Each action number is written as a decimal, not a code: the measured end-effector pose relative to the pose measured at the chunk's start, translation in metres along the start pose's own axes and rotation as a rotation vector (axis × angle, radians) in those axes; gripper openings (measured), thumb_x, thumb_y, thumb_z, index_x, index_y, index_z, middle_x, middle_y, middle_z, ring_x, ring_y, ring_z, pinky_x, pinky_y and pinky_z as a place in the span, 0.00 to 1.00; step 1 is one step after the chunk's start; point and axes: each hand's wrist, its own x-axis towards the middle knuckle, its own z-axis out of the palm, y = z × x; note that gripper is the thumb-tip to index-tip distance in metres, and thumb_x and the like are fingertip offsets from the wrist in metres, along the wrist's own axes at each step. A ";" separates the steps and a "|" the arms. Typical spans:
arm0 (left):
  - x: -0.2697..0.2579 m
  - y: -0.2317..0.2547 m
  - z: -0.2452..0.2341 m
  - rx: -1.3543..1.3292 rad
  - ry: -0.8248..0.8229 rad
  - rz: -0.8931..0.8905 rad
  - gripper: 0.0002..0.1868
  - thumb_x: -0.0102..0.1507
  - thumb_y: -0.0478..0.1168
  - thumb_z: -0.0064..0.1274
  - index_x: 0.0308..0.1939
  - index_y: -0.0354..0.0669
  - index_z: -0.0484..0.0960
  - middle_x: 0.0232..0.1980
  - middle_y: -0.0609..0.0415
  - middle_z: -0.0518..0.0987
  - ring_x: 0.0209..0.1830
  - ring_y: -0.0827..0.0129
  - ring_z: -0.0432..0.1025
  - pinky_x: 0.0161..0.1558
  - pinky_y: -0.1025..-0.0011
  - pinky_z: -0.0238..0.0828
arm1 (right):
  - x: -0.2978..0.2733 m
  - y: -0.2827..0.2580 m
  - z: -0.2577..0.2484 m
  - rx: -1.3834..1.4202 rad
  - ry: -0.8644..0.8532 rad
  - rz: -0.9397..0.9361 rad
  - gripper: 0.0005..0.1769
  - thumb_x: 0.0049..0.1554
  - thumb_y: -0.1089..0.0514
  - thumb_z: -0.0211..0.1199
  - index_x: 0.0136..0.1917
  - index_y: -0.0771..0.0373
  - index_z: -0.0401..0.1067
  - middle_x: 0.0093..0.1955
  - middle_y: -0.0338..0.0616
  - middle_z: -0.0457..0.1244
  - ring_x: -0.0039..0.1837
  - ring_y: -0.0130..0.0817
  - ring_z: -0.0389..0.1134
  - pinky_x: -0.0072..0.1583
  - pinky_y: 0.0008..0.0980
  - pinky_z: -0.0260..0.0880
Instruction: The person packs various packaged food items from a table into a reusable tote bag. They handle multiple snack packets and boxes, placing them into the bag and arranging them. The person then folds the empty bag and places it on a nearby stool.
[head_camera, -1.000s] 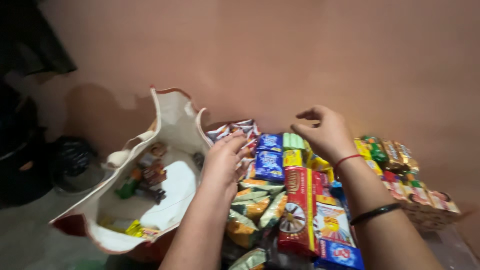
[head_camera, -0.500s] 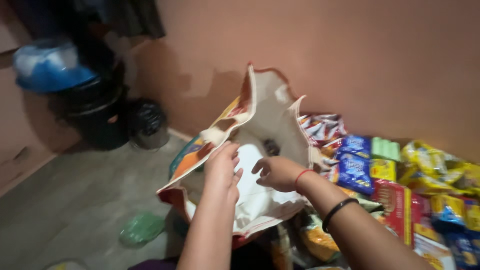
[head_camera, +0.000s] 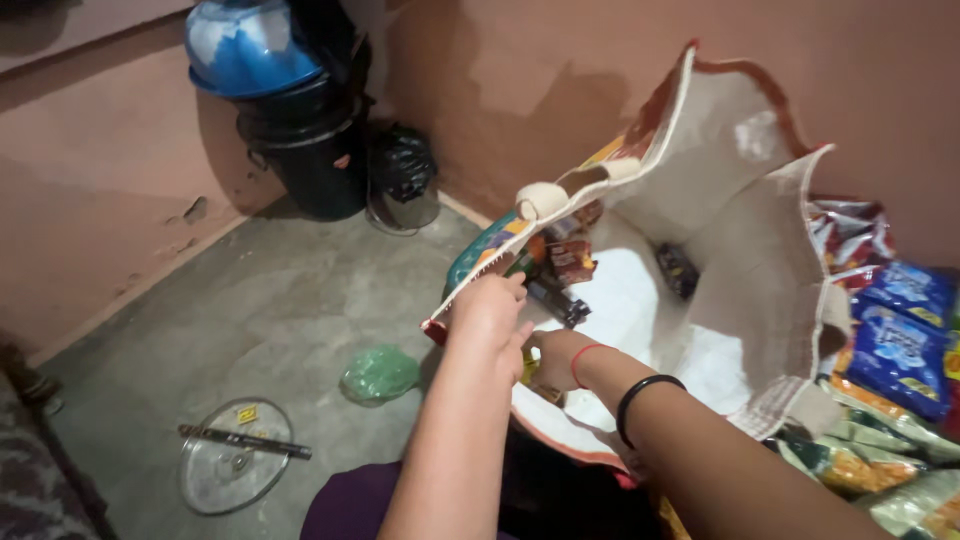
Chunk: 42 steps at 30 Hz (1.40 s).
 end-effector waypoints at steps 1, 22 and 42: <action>0.002 0.001 -0.007 0.026 -0.027 0.016 0.29 0.58 0.31 0.48 0.65 0.53 0.71 0.64 0.60 0.76 0.60 0.65 0.68 0.59 0.46 0.63 | 0.003 -0.004 0.005 0.015 0.009 0.017 0.36 0.51 0.49 0.71 0.70 0.55 0.65 0.57 0.55 0.70 0.58 0.48 0.72 0.60 0.42 0.70; -0.030 0.011 0.005 -0.024 -0.029 0.006 0.28 0.60 0.37 0.52 0.66 0.51 0.72 0.65 0.53 0.73 0.67 0.56 0.66 0.62 0.47 0.62 | -0.032 -0.014 -0.028 0.422 0.507 0.179 0.32 0.46 0.47 0.74 0.58 0.67 0.72 0.50 0.59 0.70 0.53 0.51 0.73 0.56 0.44 0.74; -0.116 -0.019 0.137 -0.014 -0.534 -0.048 0.19 0.64 0.53 0.54 0.55 0.50 0.78 0.50 0.57 0.80 0.50 0.66 0.74 0.55 0.57 0.66 | -0.296 0.032 -0.091 0.801 1.175 -0.113 0.28 0.43 0.67 0.69 0.57 0.61 0.67 0.52 0.40 0.69 0.52 0.26 0.74 0.50 0.29 0.77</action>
